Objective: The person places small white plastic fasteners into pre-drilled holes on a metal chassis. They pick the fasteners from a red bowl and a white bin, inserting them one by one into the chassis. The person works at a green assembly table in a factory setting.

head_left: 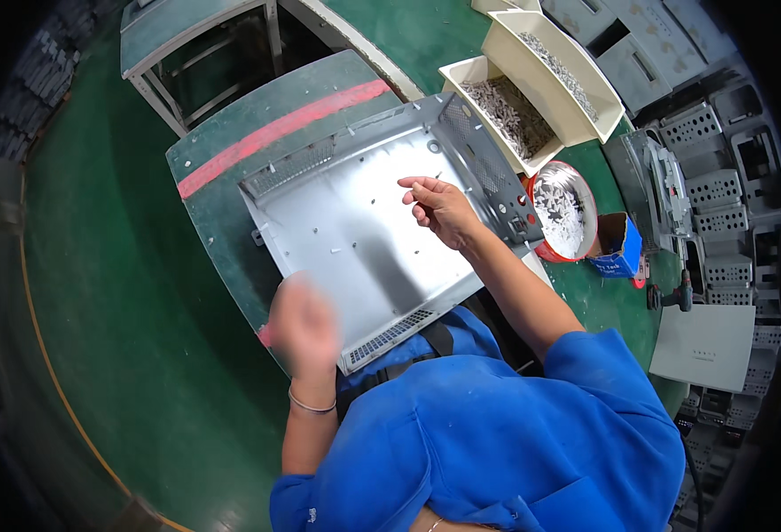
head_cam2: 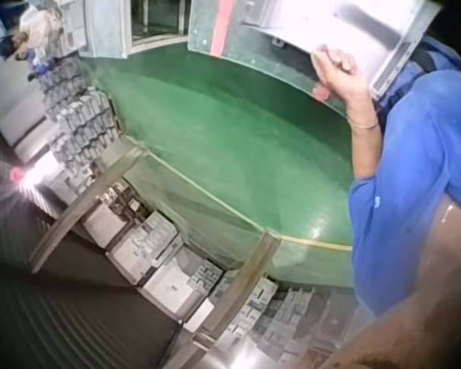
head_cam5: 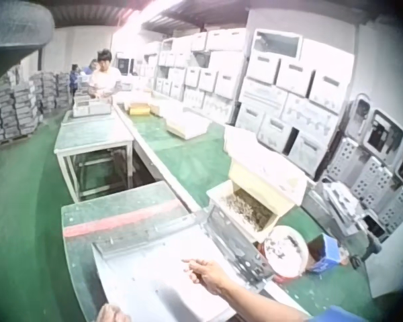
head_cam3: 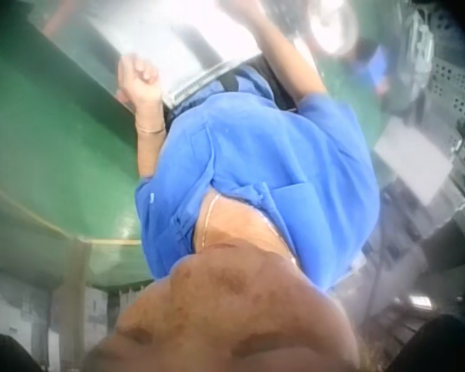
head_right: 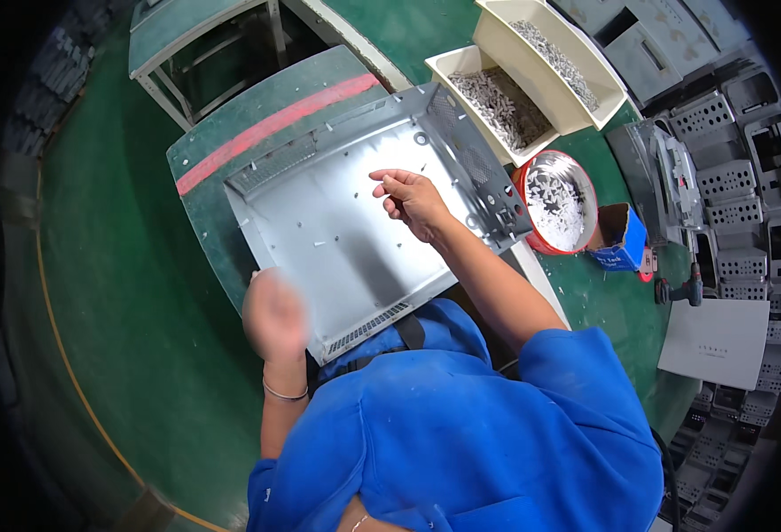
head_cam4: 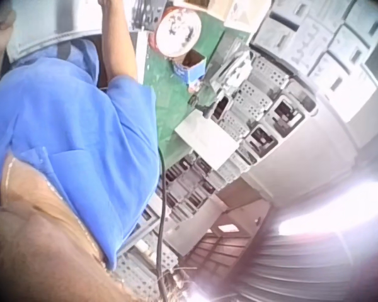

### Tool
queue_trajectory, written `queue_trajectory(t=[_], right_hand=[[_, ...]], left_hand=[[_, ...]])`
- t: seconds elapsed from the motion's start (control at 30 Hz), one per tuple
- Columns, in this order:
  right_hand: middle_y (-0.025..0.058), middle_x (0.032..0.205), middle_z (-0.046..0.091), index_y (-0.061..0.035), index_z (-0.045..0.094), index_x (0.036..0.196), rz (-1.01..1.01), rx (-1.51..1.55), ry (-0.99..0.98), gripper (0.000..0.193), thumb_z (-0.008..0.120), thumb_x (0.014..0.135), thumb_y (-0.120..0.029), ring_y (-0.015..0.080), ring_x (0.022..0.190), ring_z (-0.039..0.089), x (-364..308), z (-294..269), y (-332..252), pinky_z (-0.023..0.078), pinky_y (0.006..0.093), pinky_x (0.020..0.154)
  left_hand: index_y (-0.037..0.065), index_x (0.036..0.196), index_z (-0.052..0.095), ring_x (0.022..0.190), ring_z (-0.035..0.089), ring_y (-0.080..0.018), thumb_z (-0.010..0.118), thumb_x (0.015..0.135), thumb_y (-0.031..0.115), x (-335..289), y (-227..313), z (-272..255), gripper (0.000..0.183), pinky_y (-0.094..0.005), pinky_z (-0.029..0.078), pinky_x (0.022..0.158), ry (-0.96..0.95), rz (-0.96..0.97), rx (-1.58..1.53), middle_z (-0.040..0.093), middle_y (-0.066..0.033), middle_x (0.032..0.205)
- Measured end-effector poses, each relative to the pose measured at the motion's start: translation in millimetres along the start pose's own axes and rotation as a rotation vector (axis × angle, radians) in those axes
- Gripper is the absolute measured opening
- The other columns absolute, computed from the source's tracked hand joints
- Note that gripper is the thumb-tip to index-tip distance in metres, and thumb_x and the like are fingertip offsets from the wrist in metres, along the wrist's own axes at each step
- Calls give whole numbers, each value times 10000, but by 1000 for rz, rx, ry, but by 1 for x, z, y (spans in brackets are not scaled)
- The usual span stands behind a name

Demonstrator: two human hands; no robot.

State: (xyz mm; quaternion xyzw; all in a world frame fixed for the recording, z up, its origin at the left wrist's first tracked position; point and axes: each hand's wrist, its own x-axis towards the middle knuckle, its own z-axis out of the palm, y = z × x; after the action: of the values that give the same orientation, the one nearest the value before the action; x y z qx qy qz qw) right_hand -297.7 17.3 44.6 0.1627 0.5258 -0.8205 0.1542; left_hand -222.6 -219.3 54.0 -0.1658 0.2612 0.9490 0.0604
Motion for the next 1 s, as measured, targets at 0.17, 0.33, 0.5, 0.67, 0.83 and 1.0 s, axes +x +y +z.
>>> queue_trajectory(t=[0.17,0.33,0.5,0.67,0.83,1.0], right_hand=[[80,825,552,14,506,964,-1,-78,111,161,456,817,-30,136,686,571,41,10,15,488,205,592],[74,799,562,-2,514,912,10,-275,200,126,429,833,-50,149,735,586,76,5,16,497,239,590],[32,735,563,-50,537,817,-96,-413,243,52,498,796,-78,92,660,520,109,3,19,392,200,577],[27,688,574,-30,586,757,-200,-523,303,46,590,711,-35,74,617,495,143,-8,31,393,195,556],[78,729,618,-44,618,789,-312,-875,383,110,613,685,-82,172,650,577,161,-13,42,441,270,625],[112,773,614,-54,615,807,-463,-1103,395,113,576,711,-100,236,723,591,162,-11,46,446,306,663]], left_hand=[[1,778,475,412,314,-27,428,864,181,-11,-9,-15,205,-172,224,375,12,313,564,374,24,480],[-5,780,544,468,374,-36,466,825,103,-23,-21,-29,141,-177,291,432,-15,429,934,463,6,560],[3,771,557,480,413,-88,492,794,83,-22,-22,-29,106,-217,334,448,-38,476,1106,493,-36,590],[6,772,556,479,429,-127,493,793,88,-21,-17,-19,106,-232,346,454,-68,505,1240,496,-54,601],[7,775,556,476,429,-131,496,789,86,-20,-16,-17,100,-239,340,445,-73,528,1262,488,-55,595],[7,776,556,474,427,-129,495,788,82,-20,-16,-17,98,-241,338,442,-74,492,1248,486,-56,592]])
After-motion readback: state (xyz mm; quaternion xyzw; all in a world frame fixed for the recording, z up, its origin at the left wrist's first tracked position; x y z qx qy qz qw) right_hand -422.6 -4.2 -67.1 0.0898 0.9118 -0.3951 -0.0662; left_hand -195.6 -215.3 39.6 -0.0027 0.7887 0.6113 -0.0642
